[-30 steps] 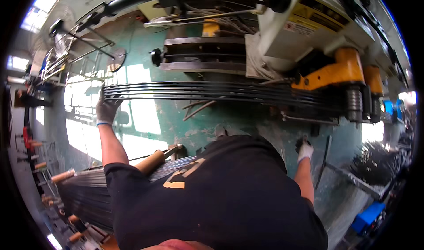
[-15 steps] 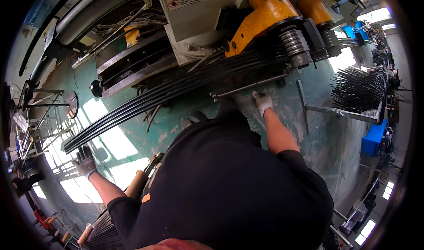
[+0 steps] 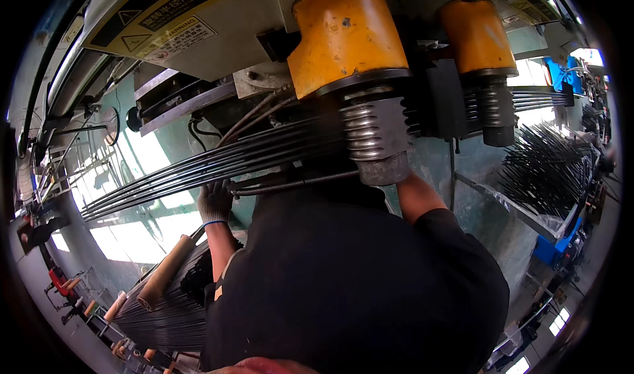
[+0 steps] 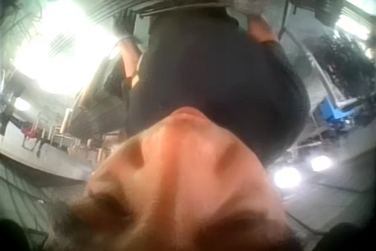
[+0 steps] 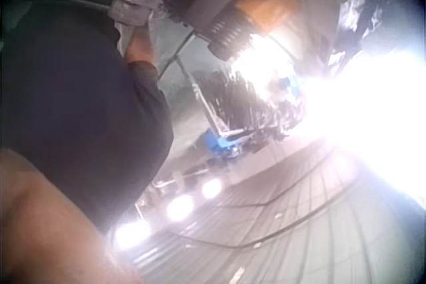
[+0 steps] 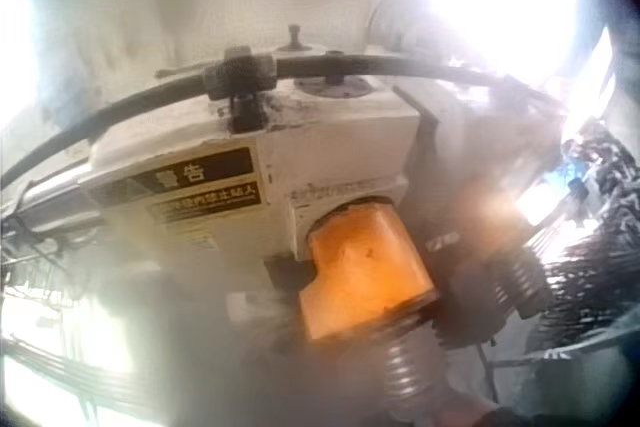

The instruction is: The person repeatedly feeds bundles of straight metal rods into a bending machine, bends them, and stacks the bent rods on a nearby rack. The person wears gloves and handles the rods by hand throughout the process.

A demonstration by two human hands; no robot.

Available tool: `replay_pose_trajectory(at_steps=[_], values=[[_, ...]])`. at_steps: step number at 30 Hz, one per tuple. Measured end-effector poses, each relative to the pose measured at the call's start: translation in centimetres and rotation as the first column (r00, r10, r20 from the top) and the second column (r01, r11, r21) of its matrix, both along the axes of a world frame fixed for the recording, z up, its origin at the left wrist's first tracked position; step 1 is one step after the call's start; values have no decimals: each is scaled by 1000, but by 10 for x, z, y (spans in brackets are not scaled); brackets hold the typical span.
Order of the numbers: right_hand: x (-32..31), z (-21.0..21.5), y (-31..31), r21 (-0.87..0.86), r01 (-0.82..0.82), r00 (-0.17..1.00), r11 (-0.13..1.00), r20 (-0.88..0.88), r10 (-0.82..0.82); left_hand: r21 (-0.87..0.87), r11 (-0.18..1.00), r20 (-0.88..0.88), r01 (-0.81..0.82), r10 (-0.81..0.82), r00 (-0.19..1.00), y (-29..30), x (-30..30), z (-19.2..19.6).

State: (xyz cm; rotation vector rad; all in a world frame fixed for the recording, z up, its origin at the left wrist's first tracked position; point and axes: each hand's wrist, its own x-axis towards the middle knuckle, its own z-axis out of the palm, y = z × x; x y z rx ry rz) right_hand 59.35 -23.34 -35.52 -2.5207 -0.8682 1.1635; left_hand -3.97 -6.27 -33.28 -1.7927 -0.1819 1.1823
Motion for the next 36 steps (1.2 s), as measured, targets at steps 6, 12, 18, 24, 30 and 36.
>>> replay_pose_trajectory(at_steps=[6, 12, 18, 24, 30, 36], values=[[-6, -18, 2, 86, 2, 1000, 996, 11, -3, -433, 847, 584, -310, 525, 619, 18, 61, 64], [-39, -36, -69, 59, 310, 941, 949, -161, -298, 58, 998, 590, 5, -39, 807, 31, 27, 25], [-83, 22, -131, 79, 463, 884, 883, -113, -453, 451, 402, -786, 797, -244, 568, 30, 54, 62], [-82, 77, -102, 482, 608, 790, 630, -295, -537, 162, 228, -954, 960, 284, 93, 24, 68, 119], [-66, 184, -12, 813, 568, 779, 130, -480, -402, -2, 469, -913, 883, 360, -194, 24, 69, 190], [-54, 260, 38, 767, 640, 723, -38, -618, -309, 89, 513, -901, 854, 406, -150, 24, 109, 265]])
